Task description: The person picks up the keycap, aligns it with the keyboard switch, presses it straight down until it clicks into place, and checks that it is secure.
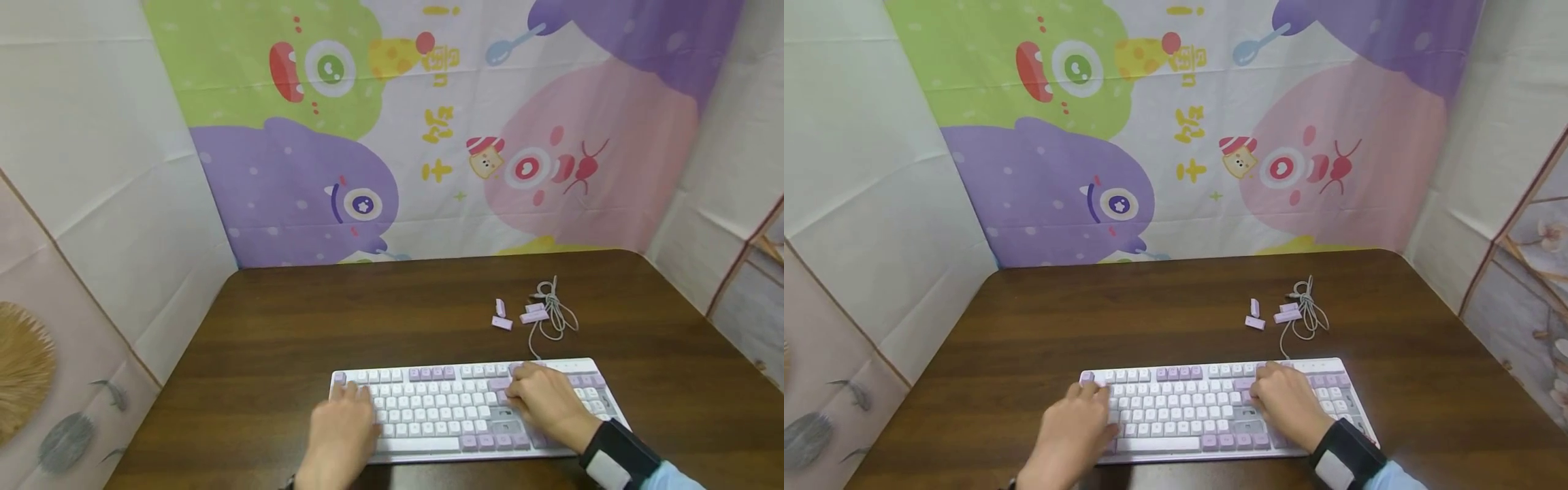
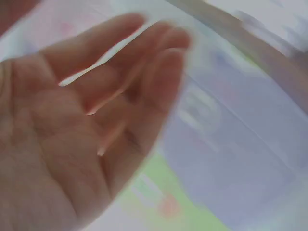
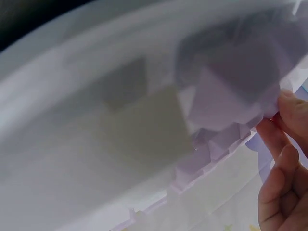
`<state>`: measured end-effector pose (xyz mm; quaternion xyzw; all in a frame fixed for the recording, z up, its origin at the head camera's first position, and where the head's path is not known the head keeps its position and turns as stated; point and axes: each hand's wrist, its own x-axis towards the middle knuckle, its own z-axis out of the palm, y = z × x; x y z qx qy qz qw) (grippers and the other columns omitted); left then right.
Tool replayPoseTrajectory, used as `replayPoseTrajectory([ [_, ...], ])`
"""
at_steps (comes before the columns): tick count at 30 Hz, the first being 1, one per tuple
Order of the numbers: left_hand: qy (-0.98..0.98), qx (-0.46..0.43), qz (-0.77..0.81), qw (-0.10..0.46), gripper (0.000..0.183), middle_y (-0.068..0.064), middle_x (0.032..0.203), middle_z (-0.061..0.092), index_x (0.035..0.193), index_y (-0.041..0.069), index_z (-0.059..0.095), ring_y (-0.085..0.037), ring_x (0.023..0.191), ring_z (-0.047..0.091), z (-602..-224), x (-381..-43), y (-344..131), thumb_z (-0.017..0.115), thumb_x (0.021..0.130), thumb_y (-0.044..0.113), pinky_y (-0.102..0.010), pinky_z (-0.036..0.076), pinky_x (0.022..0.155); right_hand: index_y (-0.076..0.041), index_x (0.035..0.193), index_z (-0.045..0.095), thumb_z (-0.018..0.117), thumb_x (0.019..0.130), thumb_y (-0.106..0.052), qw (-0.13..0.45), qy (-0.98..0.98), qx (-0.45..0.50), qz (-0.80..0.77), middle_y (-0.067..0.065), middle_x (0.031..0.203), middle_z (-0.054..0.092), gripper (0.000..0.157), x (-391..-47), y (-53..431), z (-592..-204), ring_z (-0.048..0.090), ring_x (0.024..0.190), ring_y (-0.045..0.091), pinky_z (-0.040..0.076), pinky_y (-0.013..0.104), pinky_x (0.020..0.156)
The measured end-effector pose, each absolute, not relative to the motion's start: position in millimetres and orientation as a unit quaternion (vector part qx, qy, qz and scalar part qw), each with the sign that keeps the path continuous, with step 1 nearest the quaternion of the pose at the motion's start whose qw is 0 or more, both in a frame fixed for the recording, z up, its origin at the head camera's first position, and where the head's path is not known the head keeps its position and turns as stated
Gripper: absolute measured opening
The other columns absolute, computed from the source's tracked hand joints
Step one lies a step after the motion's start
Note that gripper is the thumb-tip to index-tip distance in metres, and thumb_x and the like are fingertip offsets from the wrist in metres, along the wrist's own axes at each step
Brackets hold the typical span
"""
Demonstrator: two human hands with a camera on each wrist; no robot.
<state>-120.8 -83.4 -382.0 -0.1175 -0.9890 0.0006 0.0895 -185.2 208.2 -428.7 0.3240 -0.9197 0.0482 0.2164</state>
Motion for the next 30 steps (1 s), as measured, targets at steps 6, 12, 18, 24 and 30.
replayPoseTrajectory([
  [6,-0.937,-0.321,0.067,0.116,0.022,0.005,0.089,0.061,0.094,0.017,0.067,-0.010,0.078,0.055,-381,-148,18,0.066,0.079,0.032,-0.023,0.042,0.051,-0.020,0.056,0.066,0.080,0.056,-0.012,0.239,-0.916,0.322,0.033,-0.009,0.058,0.047,0.016,-189,207,-431,0.049,0.057,0.011,0.041,0.026,0.050],
  [12,-0.920,-0.346,0.120,0.136,0.017,0.008,0.083,0.057,0.092,0.021,0.068,-0.006,0.075,0.052,-407,-159,50,0.062,0.081,0.033,-0.021,0.040,0.051,-0.020,0.052,0.064,0.080,0.057,-0.013,0.230,-0.921,0.314,0.034,-0.009,0.056,0.046,0.018,-187,203,-433,0.048,0.056,0.011,0.039,0.025,0.048],
  [18,-0.906,-0.353,0.116,0.204,0.019,0.008,0.083,0.056,0.094,0.022,0.069,-0.006,0.076,0.051,-417,-159,49,0.063,0.080,0.032,-0.020,0.036,0.050,-0.021,0.055,0.067,0.082,0.057,-0.016,0.225,-0.926,0.301,0.038,-0.009,0.056,0.045,0.016,-186,207,-428,0.049,0.055,0.011,0.038,0.026,0.047],
  [24,-0.877,-0.361,0.121,0.292,0.011,0.009,0.073,0.052,0.078,0.025,0.069,-0.006,0.069,0.047,-421,-157,53,0.061,0.080,0.033,-0.019,0.029,0.046,-0.024,0.052,0.064,0.082,0.056,-0.019,0.218,-0.931,0.289,0.044,-0.010,0.052,0.046,0.019,-186,207,-428,0.048,0.050,0.011,0.037,0.026,0.045],
  [30,-0.871,-0.357,0.124,0.316,0.009,0.008,0.072,0.052,0.073,0.026,0.066,-0.006,0.067,0.045,-424,-158,56,0.061,0.077,0.033,-0.020,0.026,0.045,-0.024,0.049,0.062,0.081,0.054,-0.016,0.217,-0.933,0.286,0.034,-0.010,0.050,0.048,0.021,-186,206,-427,0.049,0.050,0.011,0.037,0.027,0.045],
])
